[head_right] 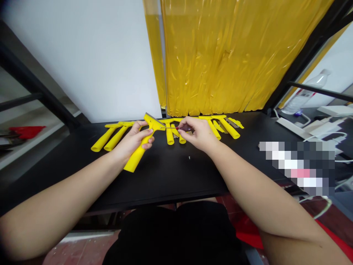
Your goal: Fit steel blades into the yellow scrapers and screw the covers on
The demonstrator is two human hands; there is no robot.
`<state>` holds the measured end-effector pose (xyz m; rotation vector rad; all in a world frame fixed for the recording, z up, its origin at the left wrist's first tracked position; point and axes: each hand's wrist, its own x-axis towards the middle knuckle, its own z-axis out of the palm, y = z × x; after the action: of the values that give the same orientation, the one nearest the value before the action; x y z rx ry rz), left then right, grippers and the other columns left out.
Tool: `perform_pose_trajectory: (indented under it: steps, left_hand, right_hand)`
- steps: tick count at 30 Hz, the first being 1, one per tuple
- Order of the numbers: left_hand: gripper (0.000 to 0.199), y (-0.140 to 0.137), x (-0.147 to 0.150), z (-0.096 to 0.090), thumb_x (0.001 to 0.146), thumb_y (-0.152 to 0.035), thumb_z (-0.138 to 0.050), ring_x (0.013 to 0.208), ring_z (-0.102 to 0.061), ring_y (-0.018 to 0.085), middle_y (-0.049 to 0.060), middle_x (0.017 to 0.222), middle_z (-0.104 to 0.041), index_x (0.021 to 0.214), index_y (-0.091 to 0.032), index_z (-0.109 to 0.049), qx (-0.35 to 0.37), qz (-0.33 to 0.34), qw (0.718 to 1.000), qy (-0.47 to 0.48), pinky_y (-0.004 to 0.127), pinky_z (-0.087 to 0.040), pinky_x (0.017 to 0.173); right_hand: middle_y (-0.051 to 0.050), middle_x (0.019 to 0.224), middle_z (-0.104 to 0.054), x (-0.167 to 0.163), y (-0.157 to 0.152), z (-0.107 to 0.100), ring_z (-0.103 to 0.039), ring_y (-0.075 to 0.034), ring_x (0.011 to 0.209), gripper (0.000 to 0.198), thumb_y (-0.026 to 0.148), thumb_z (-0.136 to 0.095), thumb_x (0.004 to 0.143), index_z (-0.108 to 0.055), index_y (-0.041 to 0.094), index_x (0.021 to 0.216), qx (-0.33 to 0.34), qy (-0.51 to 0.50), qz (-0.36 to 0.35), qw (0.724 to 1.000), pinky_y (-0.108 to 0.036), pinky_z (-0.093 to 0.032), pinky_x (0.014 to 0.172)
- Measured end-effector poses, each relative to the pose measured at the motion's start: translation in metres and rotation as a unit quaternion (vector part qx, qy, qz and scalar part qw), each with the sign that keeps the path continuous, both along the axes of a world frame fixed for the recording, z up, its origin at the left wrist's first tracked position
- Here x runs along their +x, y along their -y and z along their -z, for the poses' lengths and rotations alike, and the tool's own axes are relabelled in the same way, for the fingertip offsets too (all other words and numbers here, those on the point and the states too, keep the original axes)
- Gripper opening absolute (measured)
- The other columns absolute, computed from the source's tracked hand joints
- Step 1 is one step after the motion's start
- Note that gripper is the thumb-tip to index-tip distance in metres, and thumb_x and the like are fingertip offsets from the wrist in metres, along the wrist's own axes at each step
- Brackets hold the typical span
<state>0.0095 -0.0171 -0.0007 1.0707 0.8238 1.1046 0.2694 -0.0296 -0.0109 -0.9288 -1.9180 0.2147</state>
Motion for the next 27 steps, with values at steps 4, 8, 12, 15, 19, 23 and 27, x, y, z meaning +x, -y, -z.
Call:
perform_pose_trajectory:
  steps: [4, 8, 12, 15, 19, 23, 27]
  left_hand:
    - [0.046, 0.0, 0.001, 0.003, 0.079, -0.014, -0.074, 0.053, -0.058, 0.009, -0.004, 0.086, -0.058, 0.107, -0.026, -0.04, 0.046, -0.014, 0.999, -0.008, 0.014, -0.035, 0.039]
    - [0.043, 0.002, 0.0, 0.004, 0.082, -0.015, -0.073, 0.054, -0.057, 0.008, -0.004, 0.089, -0.058, 0.107, -0.026, -0.04, 0.077, -0.011, 0.997, -0.021, 0.015, -0.037, 0.039]
    - [0.04, 0.004, 0.0, 0.003, 0.085, -0.015, -0.071, 0.053, -0.057, 0.007, -0.005, 0.089, -0.054, 0.106, -0.027, -0.039, 0.113, -0.005, 0.993, -0.04, 0.016, -0.039, 0.038]
    - [0.039, 0.005, 0.001, 0.003, 0.087, -0.016, -0.07, 0.052, -0.057, 0.007, -0.006, 0.089, -0.051, 0.106, -0.027, -0.038, 0.141, 0.001, 0.988, -0.056, 0.016, -0.039, 0.038]
    - [0.037, 0.006, 0.001, 0.004, 0.09, -0.018, -0.069, 0.052, -0.057, 0.005, -0.004, 0.094, -0.053, 0.107, -0.027, -0.037, 0.166, 0.014, 0.984, -0.07, 0.015, -0.039, 0.037]
    - [0.036, 0.008, 0.001, 0.002, 0.09, -0.017, -0.068, 0.052, -0.057, 0.004, -0.002, 0.101, -0.055, 0.106, -0.027, -0.037, 0.173, 0.016, 0.982, -0.075, 0.016, -0.04, 0.037]
    - [0.039, 0.009, 0.0, -0.002, 0.087, -0.017, -0.073, 0.053, -0.057, 0.005, -0.002, 0.102, -0.055, 0.104, -0.027, -0.039, 0.166, 0.0, 0.984, -0.07, 0.017, -0.04, 0.037]
  right_hand:
    - [-0.004, 0.078, -0.075, -0.003, -0.002, 0.004, -0.071, -0.02, 0.067, 0.019, 0.04, -0.064, 0.098, -0.068, 0.022, 0.097, -0.074, -0.006, 0.046, 0.996, -0.034, -0.055, 0.068]
    - [-0.001, 0.065, -0.063, -0.007, -0.003, 0.005, -0.061, -0.02, 0.06, 0.032, 0.045, -0.048, 0.106, -0.063, 0.022, 0.089, -0.095, 0.063, 0.09, 0.989, -0.035, -0.046, 0.065]
    - [0.002, 0.069, -0.059, -0.006, -0.002, 0.005, -0.052, -0.018, 0.059, 0.019, 0.042, -0.053, 0.102, -0.056, 0.024, 0.105, -0.11, 0.078, 0.072, 0.988, -0.033, -0.04, 0.062]
    - [0.0, 0.079, -0.064, -0.003, -0.004, 0.007, -0.052, -0.018, 0.062, 0.02, 0.038, -0.059, 0.098, -0.052, 0.024, 0.11, -0.111, 0.07, 0.051, 0.99, -0.032, -0.041, 0.063]
    - [-0.007, 0.086, -0.07, 0.0, -0.011, 0.007, -0.062, -0.022, 0.076, 0.027, 0.044, -0.049, 0.104, -0.057, 0.023, 0.09, -0.106, 0.061, 0.094, 0.988, -0.036, -0.044, 0.073]
    - [-0.004, 0.075, -0.065, 0.0, -0.01, 0.006, -0.061, -0.022, 0.071, 0.041, 0.05, -0.039, 0.108, -0.057, 0.023, 0.083, -0.142, 0.072, 0.081, 0.984, -0.036, -0.044, 0.072]
    - [0.001, 0.077, -0.063, -0.001, -0.005, 0.006, -0.055, -0.019, 0.063, 0.021, 0.043, -0.058, 0.101, -0.053, 0.025, 0.111, -0.138, 0.092, 0.035, 0.986, -0.033, -0.042, 0.063]
